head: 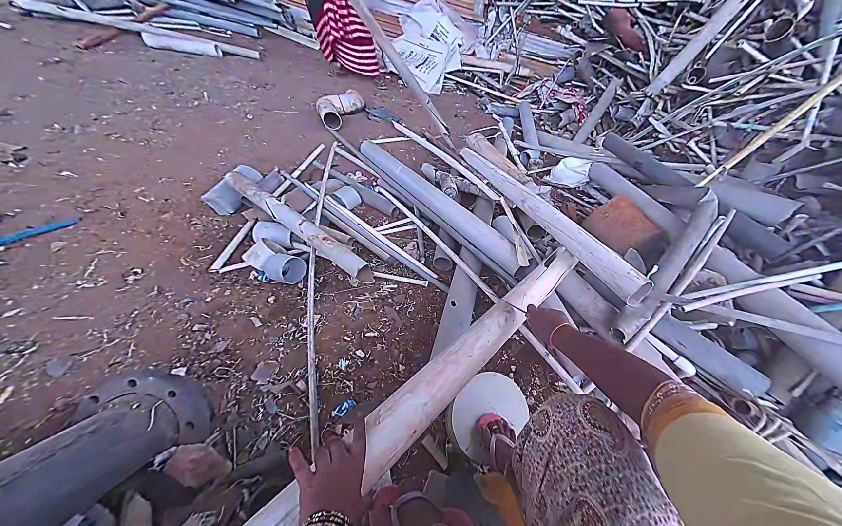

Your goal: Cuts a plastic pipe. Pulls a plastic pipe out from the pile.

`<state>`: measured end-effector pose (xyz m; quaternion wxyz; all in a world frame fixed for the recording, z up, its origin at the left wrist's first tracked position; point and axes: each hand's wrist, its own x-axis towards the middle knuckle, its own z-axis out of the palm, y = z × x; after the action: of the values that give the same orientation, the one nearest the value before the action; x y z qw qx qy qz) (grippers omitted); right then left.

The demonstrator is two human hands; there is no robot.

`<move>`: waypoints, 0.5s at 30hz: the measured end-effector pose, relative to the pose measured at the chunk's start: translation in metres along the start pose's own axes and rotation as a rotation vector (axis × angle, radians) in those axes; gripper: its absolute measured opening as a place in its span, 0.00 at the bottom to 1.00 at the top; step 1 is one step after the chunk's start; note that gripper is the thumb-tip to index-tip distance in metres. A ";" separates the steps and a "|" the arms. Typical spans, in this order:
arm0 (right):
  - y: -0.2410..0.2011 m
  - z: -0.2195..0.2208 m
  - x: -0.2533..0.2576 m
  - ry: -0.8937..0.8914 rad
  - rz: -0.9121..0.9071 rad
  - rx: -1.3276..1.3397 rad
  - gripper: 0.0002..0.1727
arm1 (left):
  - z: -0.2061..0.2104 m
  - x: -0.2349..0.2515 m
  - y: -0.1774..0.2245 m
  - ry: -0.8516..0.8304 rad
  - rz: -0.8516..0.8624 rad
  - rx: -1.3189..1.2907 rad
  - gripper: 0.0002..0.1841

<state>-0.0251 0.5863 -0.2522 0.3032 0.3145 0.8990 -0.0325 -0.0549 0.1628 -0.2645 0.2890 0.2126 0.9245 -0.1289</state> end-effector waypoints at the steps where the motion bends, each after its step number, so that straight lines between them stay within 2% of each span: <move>1: 0.007 -0.003 0.009 0.016 0.084 0.043 0.24 | 0.000 0.003 -0.001 0.004 0.000 0.005 0.72; 3: 0.003 -0.004 0.013 0.016 0.144 0.092 0.25 | 0.005 0.007 -0.003 0.013 -0.007 0.013 0.71; 7: -0.020 0.000 -0.010 -0.029 -0.120 -0.036 0.22 | 0.003 0.010 -0.007 0.016 -0.005 0.036 0.70; 8: -0.013 -0.003 -0.008 -0.029 -0.102 -0.049 0.23 | 0.004 0.009 -0.003 0.010 -0.005 0.034 0.69; 11: 0.007 -0.015 0.006 0.007 0.135 0.050 0.24 | -0.001 0.007 -0.003 -0.026 -0.018 0.037 0.68; 12: 0.004 -0.017 0.007 0.006 0.139 0.055 0.24 | -0.002 0.006 -0.002 -0.019 -0.020 0.025 0.67; 15: -0.024 -0.011 -0.014 -0.038 -0.123 -0.048 0.23 | -0.001 0.004 -0.001 -0.001 -0.022 -0.022 0.67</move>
<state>-0.0360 0.5617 -0.2385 0.3250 0.2507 0.9112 -0.0353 -0.0595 0.1635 -0.2657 0.2901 0.1992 0.9281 -0.1220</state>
